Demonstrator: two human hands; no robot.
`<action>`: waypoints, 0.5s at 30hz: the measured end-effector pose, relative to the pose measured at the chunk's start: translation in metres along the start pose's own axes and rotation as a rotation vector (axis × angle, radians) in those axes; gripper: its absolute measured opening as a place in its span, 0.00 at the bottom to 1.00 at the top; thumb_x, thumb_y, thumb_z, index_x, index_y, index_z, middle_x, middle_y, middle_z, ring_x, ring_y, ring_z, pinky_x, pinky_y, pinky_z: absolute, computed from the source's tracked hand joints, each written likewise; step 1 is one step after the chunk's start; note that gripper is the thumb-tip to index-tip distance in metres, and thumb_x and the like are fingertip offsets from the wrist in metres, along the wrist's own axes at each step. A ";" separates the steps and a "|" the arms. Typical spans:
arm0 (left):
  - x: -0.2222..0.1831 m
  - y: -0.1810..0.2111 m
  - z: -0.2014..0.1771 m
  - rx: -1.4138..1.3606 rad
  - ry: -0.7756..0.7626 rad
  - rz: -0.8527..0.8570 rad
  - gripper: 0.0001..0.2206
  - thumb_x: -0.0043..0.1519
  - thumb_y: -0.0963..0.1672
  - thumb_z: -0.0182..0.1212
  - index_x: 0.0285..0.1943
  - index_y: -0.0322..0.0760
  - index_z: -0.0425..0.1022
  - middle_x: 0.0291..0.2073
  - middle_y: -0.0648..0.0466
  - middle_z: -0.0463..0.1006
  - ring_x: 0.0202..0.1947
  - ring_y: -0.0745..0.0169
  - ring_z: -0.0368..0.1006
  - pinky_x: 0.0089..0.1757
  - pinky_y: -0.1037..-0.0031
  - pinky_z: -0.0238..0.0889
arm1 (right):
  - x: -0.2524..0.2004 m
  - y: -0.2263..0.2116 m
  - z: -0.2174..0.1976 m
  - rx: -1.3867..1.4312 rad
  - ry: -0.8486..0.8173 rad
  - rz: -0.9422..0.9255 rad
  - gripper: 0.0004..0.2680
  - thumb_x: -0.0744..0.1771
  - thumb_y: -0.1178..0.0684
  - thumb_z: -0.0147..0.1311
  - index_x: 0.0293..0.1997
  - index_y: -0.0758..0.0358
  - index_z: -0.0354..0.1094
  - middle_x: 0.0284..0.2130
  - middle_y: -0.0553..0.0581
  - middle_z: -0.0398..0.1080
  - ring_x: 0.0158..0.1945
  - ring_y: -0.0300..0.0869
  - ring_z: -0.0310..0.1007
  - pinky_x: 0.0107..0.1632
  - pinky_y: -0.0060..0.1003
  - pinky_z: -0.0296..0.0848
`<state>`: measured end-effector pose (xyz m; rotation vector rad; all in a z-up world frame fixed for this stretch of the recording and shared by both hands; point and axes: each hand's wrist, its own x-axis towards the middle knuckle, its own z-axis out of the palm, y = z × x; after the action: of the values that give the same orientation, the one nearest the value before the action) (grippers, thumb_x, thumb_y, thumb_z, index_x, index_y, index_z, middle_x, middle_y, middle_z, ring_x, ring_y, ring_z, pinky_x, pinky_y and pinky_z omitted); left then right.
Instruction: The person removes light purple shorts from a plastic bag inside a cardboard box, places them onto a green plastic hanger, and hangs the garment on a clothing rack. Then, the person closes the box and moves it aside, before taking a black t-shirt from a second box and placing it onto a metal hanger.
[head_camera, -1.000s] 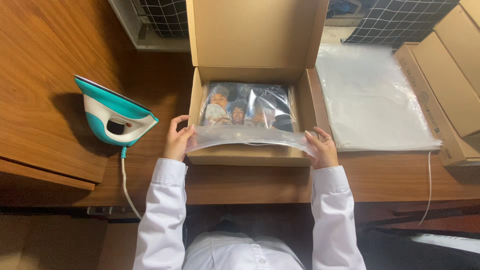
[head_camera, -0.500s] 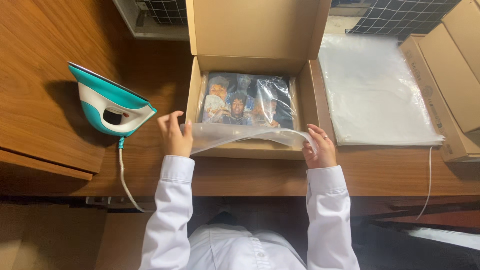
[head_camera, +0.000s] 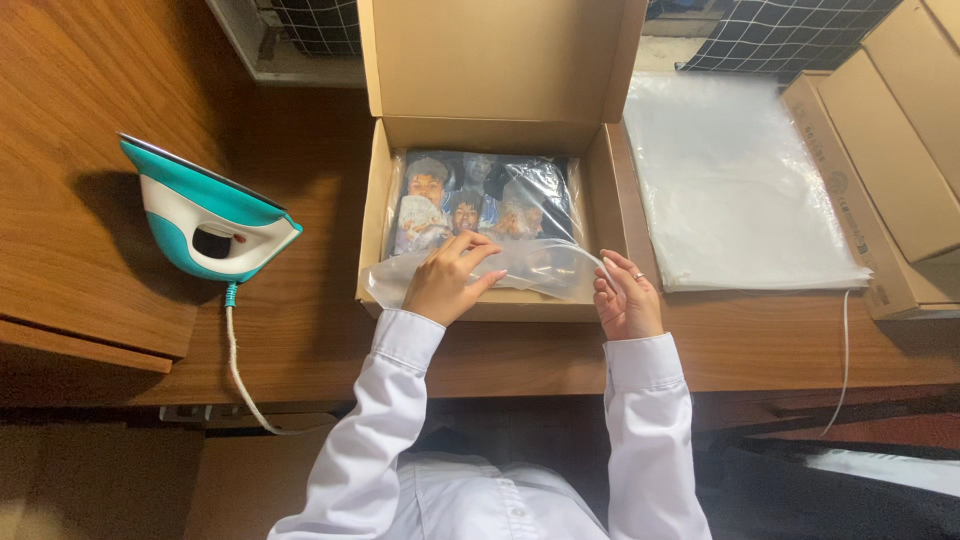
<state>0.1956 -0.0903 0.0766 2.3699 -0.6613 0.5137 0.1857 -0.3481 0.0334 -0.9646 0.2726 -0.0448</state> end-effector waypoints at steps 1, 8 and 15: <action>-0.001 -0.006 0.004 0.000 -0.001 0.002 0.11 0.51 0.48 0.59 0.41 0.47 0.72 0.36 0.61 0.69 0.38 0.63 0.69 0.40 0.72 0.63 | -0.003 -0.003 0.002 0.001 0.001 -0.001 0.10 0.61 0.58 0.52 0.45 0.65 0.63 0.25 0.58 0.68 0.25 0.35 0.70 0.26 0.19 0.71; 0.001 0.001 -0.012 0.041 0.031 0.010 0.13 0.49 0.52 0.59 0.37 0.46 0.74 0.34 0.61 0.69 0.38 0.63 0.68 0.39 0.72 0.63 | -0.019 -0.026 0.017 0.050 0.089 -0.029 0.11 0.62 0.48 0.52 0.44 0.60 0.63 0.34 0.59 0.69 0.32 0.37 0.72 0.31 0.21 0.73; 0.003 -0.004 -0.015 -0.005 0.004 -0.059 0.08 0.54 0.52 0.55 0.36 0.53 0.74 0.31 0.64 0.70 0.36 0.65 0.70 0.37 0.71 0.66 | -0.004 -0.015 0.000 -0.062 0.174 -0.142 0.10 0.63 0.46 0.51 0.40 0.60 0.63 0.30 0.53 0.70 0.28 0.32 0.72 0.29 0.17 0.73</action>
<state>0.1972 -0.0787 0.0874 2.3759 -0.5887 0.4906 0.1827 -0.3557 0.0467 -1.0425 0.3670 -0.2523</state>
